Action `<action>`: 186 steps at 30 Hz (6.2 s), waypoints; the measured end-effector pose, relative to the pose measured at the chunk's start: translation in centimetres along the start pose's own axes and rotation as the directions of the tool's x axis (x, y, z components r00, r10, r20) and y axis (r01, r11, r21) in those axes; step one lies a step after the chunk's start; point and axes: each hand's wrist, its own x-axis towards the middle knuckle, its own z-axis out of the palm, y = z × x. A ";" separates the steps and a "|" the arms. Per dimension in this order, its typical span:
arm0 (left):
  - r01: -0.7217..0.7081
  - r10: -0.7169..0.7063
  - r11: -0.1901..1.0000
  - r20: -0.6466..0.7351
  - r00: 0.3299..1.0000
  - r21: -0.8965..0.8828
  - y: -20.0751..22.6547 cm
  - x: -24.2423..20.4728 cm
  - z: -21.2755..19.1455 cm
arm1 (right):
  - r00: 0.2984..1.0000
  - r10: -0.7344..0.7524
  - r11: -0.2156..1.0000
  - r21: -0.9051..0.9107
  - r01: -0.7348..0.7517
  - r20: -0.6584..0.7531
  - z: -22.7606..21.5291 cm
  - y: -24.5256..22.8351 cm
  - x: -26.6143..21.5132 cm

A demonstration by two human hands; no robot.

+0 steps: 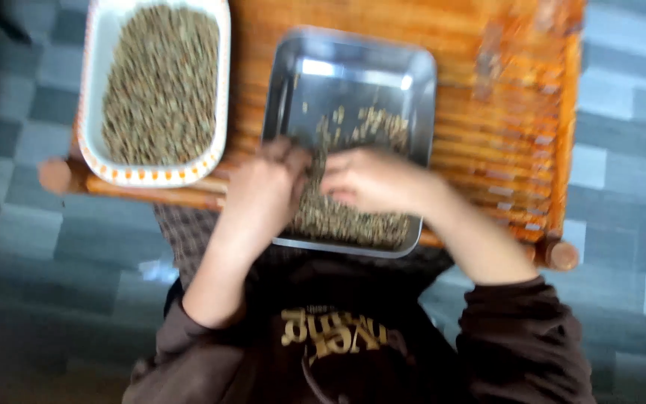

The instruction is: Manually sorting green coffee beans in a metal tray to inspect for quality or remove defects.

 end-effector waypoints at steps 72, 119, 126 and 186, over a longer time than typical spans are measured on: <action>-0.031 -0.525 -0.014 -0.019 0.851 -0.999 -1.7 2.0 0.6 | 0.963 0.028 0.993 0.121 0.004 -0.269 -1.2 1.1 -1.2; -0.221 0.186 0.975 -0.453 0.872 -0.024 1.3 1.7 2.0 | 0.947 0.286 0.081 0.988 0.128 -0.146 0.0 2.4 -0.3; -0.089 0.049 0.986 -0.275 0.960 -0.138 -0.2 1.4 1.5 | 0.879 0.141 0.905 0.420 0.073 -0.455 -0.8 1.6 -0.3; 0.097 -0.081 0.995 -0.477 0.875 0.009 -1.0 0.8 0.5 | 0.840 0.309 0.793 0.608 0.031 -0.446 -1.8 1.4 -0.6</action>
